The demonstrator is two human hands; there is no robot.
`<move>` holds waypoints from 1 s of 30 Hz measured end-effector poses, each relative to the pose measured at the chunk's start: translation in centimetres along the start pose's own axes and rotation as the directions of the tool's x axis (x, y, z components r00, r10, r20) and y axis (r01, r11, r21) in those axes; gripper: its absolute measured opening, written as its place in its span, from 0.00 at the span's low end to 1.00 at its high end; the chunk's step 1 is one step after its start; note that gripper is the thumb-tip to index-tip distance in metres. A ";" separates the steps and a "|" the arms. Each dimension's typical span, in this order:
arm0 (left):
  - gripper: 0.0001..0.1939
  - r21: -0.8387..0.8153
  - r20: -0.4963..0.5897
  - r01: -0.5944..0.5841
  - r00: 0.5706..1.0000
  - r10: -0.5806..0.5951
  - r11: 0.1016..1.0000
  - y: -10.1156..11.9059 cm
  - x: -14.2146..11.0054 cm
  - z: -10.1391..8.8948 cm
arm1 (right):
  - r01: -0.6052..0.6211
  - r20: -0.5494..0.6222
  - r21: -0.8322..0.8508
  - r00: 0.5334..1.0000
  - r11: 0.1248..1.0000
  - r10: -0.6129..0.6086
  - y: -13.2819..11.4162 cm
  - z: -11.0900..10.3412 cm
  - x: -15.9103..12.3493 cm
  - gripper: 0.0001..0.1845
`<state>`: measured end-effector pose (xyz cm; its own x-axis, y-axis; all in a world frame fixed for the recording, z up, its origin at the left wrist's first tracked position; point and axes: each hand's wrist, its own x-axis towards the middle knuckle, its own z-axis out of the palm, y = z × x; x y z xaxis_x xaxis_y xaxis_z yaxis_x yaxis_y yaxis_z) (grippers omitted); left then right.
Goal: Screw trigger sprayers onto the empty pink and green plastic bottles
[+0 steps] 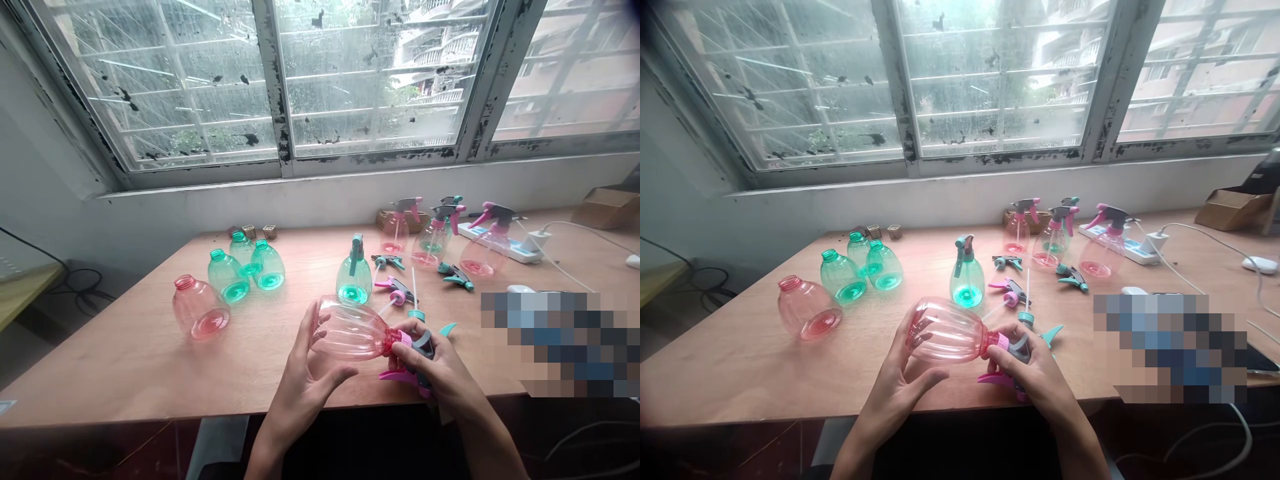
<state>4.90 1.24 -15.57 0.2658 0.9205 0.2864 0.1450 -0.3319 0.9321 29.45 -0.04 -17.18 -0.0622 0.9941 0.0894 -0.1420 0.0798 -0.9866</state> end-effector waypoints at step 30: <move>0.43 -0.006 -0.012 0.038 0.999 -0.038 0.999 0.4 0.3 0.1 | -0.023 -0.017 0.059 1.000 0.998 0.024 -0.2 0.2 0.0 0.20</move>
<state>5.17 1.35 -15.16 0.2485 0.9348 0.2539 0.1492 -0.2959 0.9435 29.25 -0.08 -16.97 -0.0489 0.9968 0.0632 -0.1988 0.0523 -0.9786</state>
